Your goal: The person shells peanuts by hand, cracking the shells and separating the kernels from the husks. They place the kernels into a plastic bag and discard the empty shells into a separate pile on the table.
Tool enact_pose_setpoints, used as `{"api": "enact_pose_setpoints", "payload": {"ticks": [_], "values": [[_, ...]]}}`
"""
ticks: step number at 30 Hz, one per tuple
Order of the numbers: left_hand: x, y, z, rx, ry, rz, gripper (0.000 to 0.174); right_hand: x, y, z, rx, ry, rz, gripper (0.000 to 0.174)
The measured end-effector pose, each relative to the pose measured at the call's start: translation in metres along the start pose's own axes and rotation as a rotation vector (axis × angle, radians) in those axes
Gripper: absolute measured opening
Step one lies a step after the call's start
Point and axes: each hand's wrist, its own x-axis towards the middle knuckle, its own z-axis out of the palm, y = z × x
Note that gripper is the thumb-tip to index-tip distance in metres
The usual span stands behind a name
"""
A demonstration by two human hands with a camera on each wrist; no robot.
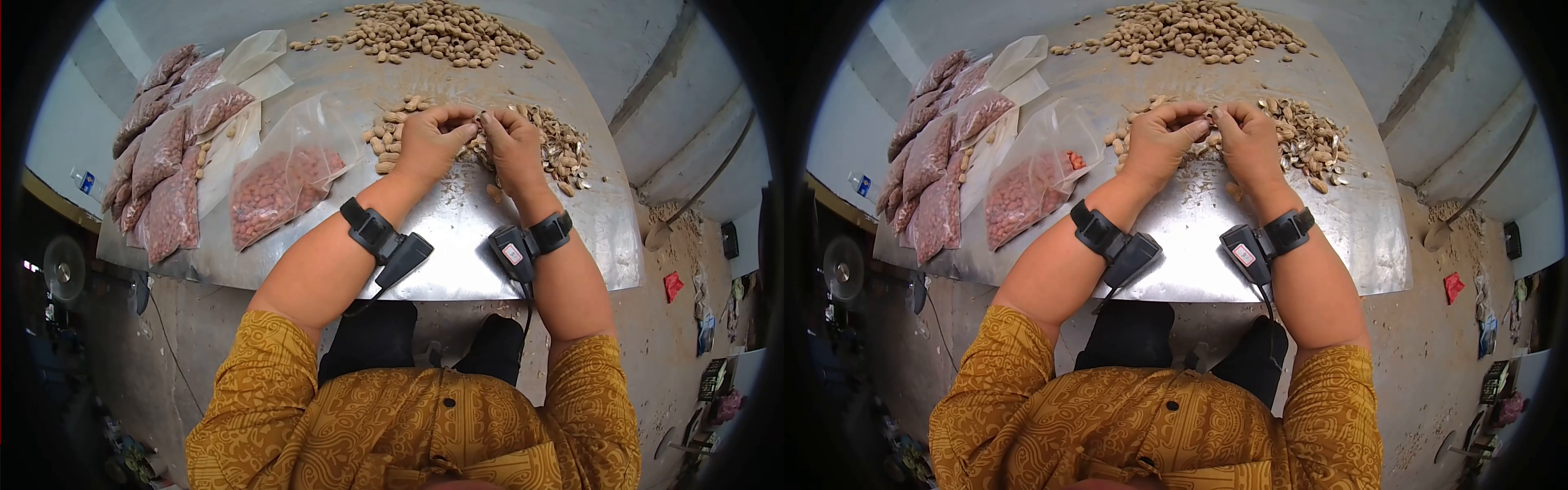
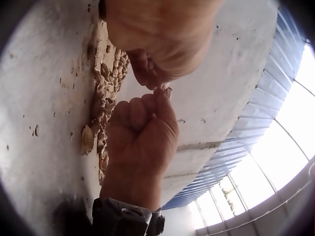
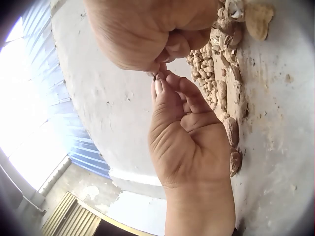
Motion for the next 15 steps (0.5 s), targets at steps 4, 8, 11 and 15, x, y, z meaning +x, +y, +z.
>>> {"api": "enact_pose_setpoints", "payload": {"ticks": [4,8,11,15], "values": [[-0.0011,0.0000,0.0006,0.058,-0.005,0.016,0.026,0.0008,0.0019,0.0002,0.023,-0.008,0.039,0.021],[-0.0006,-0.0020,-0.0005,0.088,-0.002,0.010,0.026,0.0005,0.0031,0.0021,0.087,-0.008,0.058,0.020],[-0.0007,-0.0012,-0.0006,0.062,-0.006,-0.001,0.026,-0.0003,0.0026,0.0009,0.279,-0.043,0.205,0.018],[-0.0008,0.0021,0.0002,-0.024,-0.001,-0.063,0.027,-0.0004,0.0022,0.0009,0.419,-0.072,0.237,0.016]]}}
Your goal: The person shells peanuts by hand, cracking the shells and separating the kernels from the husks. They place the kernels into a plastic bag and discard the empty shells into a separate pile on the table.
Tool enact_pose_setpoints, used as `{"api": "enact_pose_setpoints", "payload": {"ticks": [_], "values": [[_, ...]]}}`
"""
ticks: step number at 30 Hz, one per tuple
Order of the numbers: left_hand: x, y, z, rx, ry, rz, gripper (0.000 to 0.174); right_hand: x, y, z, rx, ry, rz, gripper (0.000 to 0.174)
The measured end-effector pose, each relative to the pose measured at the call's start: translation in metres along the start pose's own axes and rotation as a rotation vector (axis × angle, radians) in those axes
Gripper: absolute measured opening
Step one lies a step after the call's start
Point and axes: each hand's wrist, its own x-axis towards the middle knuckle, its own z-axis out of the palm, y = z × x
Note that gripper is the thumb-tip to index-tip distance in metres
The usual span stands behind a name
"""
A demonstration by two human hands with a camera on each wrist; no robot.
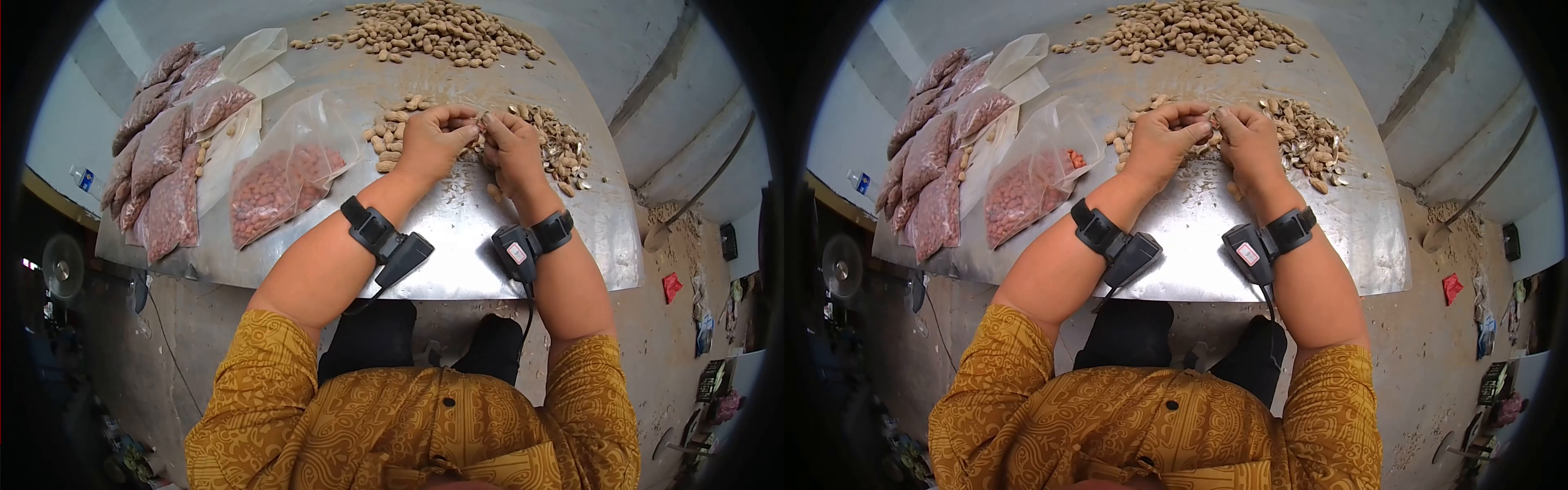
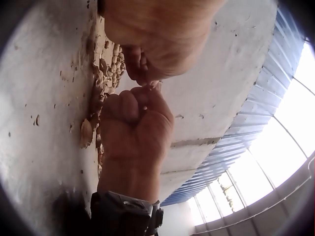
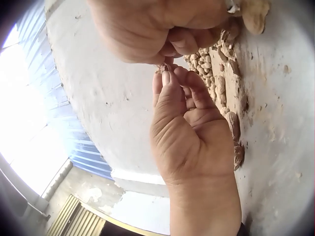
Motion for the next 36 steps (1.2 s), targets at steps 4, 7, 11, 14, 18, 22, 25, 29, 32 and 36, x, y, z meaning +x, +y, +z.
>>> {"api": "enact_pose_setpoints", "payload": {"ticks": [4,7,11,14,18,22,25,29,32,36], "values": [[0.001,-0.003,-0.002,-0.019,0.003,0.004,0.026,0.001,-0.003,-0.003,-0.124,0.031,-0.024,0.019],[0.003,-0.003,-0.004,0.040,0.015,0.063,0.022,0.003,-0.013,-0.012,-0.447,0.066,-0.164,0.020],[0.011,0.005,-0.025,0.636,0.221,0.295,0.018,0.004,-0.028,-0.028,-0.786,0.168,-0.280,0.023],[0.018,0.003,-0.045,1.003,0.270,0.475,0.020,0.008,-0.031,-0.038,-0.884,0.292,-0.294,0.023],[0.023,-0.003,-0.052,1.255,0.164,0.437,0.029,0.009,-0.031,-0.037,-0.822,0.330,-0.390,0.023],[0.022,-0.011,-0.046,1.481,-0.037,0.217,0.046,0.004,-0.026,-0.024,-0.764,0.267,-0.356,0.024],[0.019,-0.004,-0.041,1.555,-0.114,0.011,0.048,0.004,-0.021,-0.021,-0.739,0.227,-0.380,0.023],[0.018,-0.002,-0.039,1.590,-0.114,-0.072,0.046,0.005,-0.019,-0.023,-0.727,0.215,-0.361,0.024],[0.018,-0.003,-0.041,1.588,-0.150,-0.015,0.043,0.005,-0.019,-0.022,-0.696,0.220,-0.352,0.024],[0.021,-0.010,-0.046,1.571,-0.178,0.065,0.040,0.002,-0.022,-0.019,-0.721,0.201,-0.314,0.023]]}}
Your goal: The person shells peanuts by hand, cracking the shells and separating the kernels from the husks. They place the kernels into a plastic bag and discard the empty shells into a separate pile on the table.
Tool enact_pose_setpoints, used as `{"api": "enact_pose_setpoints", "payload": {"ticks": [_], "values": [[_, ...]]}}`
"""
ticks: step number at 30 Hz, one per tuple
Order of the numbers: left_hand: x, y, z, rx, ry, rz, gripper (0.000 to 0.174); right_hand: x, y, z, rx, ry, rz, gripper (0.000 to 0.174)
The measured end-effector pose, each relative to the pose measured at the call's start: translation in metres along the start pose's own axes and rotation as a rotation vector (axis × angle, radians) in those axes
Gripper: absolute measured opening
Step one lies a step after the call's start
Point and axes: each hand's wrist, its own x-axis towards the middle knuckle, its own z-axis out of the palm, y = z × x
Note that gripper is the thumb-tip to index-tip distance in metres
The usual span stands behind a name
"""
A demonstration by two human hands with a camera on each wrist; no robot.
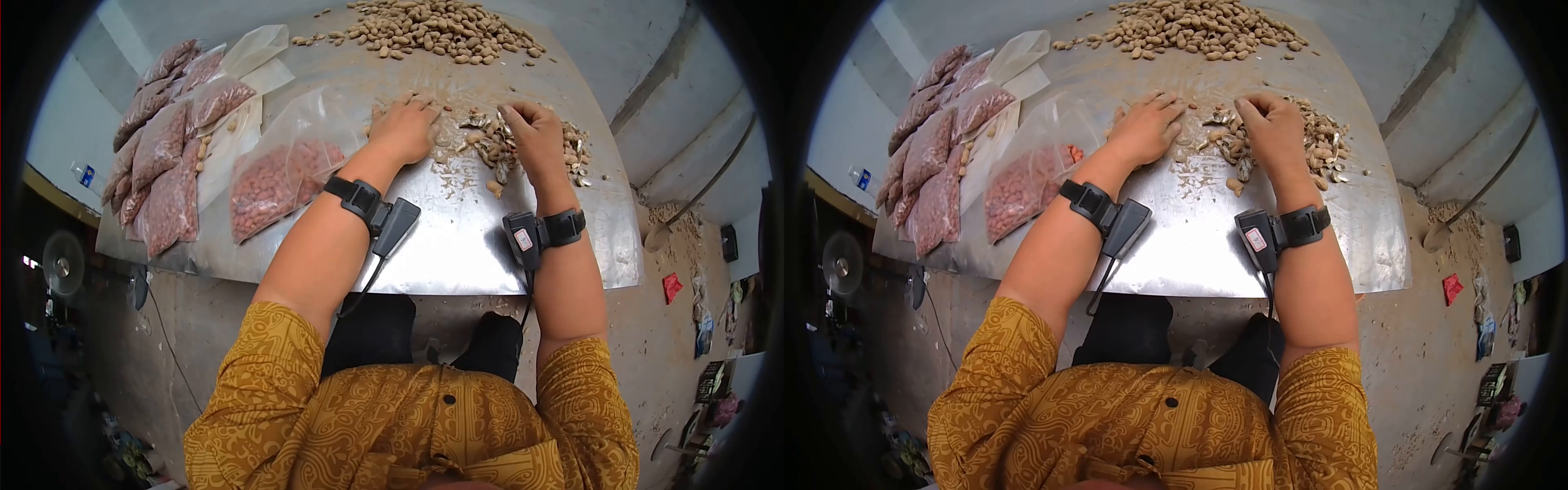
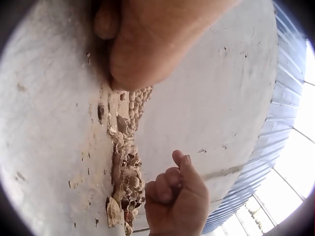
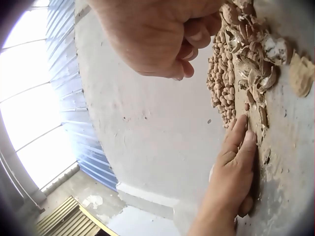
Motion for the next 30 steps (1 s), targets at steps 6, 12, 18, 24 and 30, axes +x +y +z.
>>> {"api": "enact_pose_setpoints", "payload": {"ticks": [6,12,18,24,30], "values": [[0.006,-0.006,0.001,-0.132,0.162,0.045,0.021,0.001,0.003,0.001,0.023,0.015,-0.018,0.024],[0.001,-0.010,-0.005,-0.180,0.226,0.059,0.013,0.001,0.003,0.000,0.026,0.046,-0.053,0.025],[-0.007,-0.004,-0.020,-0.217,0.167,0.008,0.017,0.002,0.004,-0.002,0.037,0.032,-0.043,0.024],[-0.009,0.000,-0.023,-0.499,0.265,0.003,0.023,0.000,-0.001,0.001,0.122,-0.080,-0.003,0.021],[-0.016,0.006,-0.035,-0.519,0.117,-0.081,0.022,-0.003,0.002,0.008,0.129,-0.224,0.003,0.020]]}}
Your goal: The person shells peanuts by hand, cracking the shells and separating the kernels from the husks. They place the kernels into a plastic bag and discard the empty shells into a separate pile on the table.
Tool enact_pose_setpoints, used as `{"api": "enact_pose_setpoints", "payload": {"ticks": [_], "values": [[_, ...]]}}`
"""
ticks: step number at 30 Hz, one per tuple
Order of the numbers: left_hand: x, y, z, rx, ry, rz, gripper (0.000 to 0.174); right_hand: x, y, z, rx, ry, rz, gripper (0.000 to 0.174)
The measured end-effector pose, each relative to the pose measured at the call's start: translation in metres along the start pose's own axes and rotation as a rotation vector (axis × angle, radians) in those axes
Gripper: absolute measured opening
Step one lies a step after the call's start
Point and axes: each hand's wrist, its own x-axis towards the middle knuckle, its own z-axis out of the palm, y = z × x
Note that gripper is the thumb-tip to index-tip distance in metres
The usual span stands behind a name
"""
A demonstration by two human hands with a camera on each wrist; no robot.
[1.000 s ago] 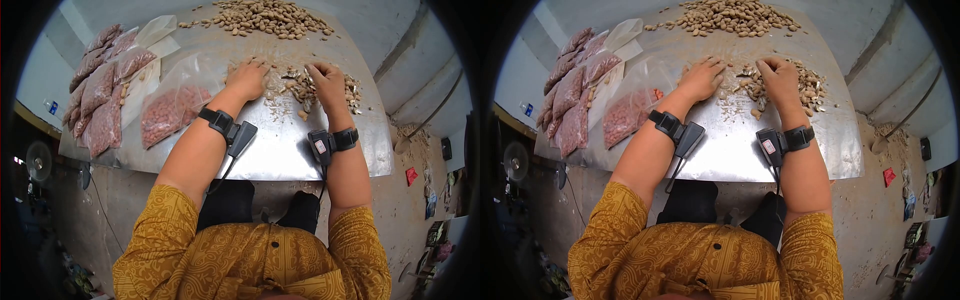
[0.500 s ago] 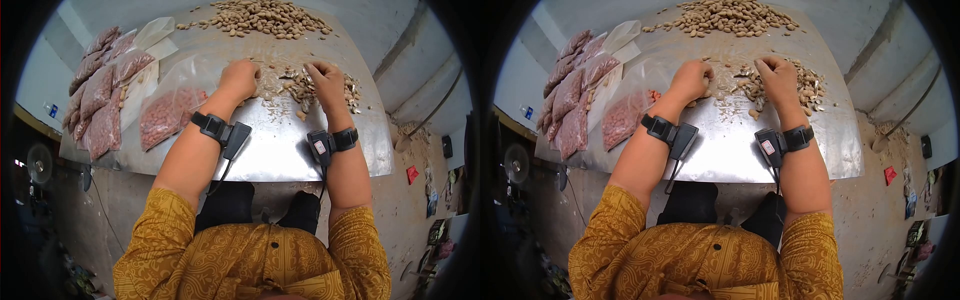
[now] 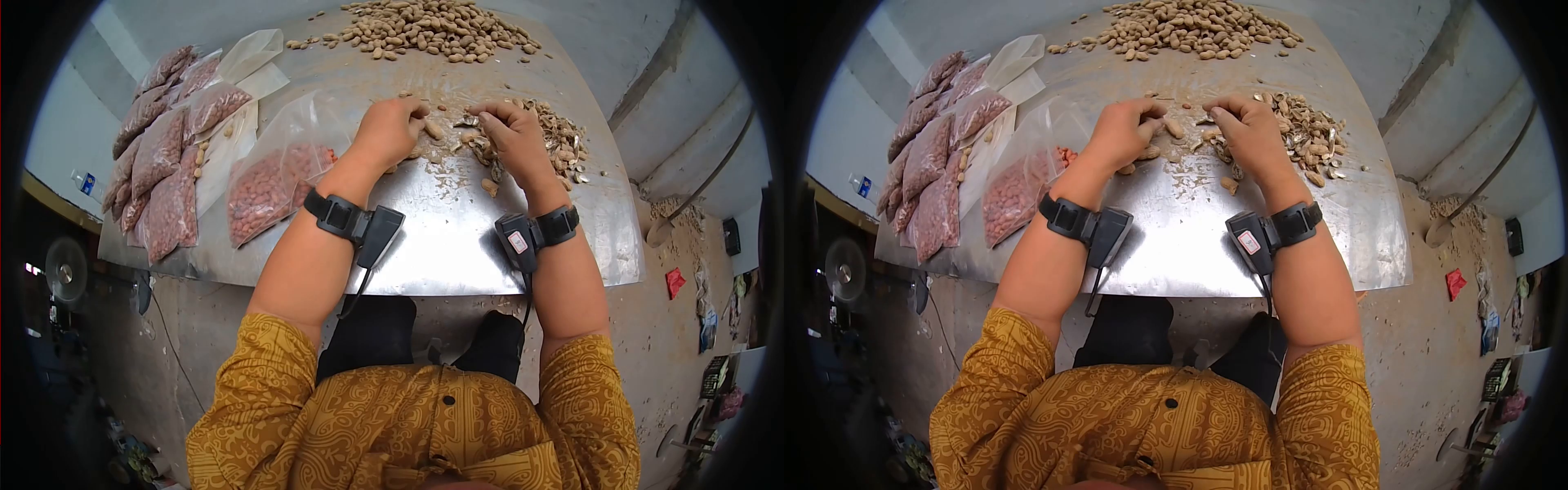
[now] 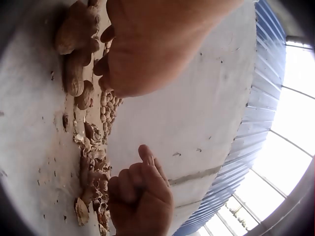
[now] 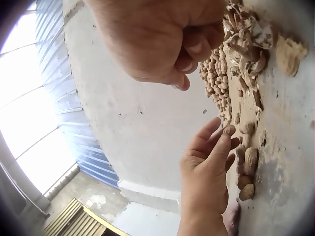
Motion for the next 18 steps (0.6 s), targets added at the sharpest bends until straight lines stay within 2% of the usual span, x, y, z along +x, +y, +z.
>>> {"api": "enact_pose_setpoints", "payload": {"ticks": [2,5,8,11,14,18], "values": [[-0.001,0.008,-0.005,-0.055,-0.024,-0.095,0.023,0.000,-0.001,0.000,0.027,-0.007,0.034,0.020],[0.000,0.008,-0.004,-0.149,-0.007,-0.063,0.025,0.000,-0.003,-0.001,0.031,-0.034,0.099,0.020],[0.002,0.000,0.003,-0.746,-0.147,-0.130,0.027,-0.002,-0.003,0.004,0.164,-0.054,0.106,0.020],[-0.002,0.008,0.007,-0.957,-0.167,-0.105,0.030,-0.006,-0.012,0.007,0.275,-0.146,0.073,0.021],[-0.005,0.013,0.013,-1.016,-0.084,0.010,0.031,-0.006,-0.012,0.010,0.276,-0.144,0.049,0.021],[-0.004,0.013,0.017,-1.195,-0.092,-0.084,0.032,-0.005,-0.007,0.009,0.218,-0.112,0.049,0.020]]}}
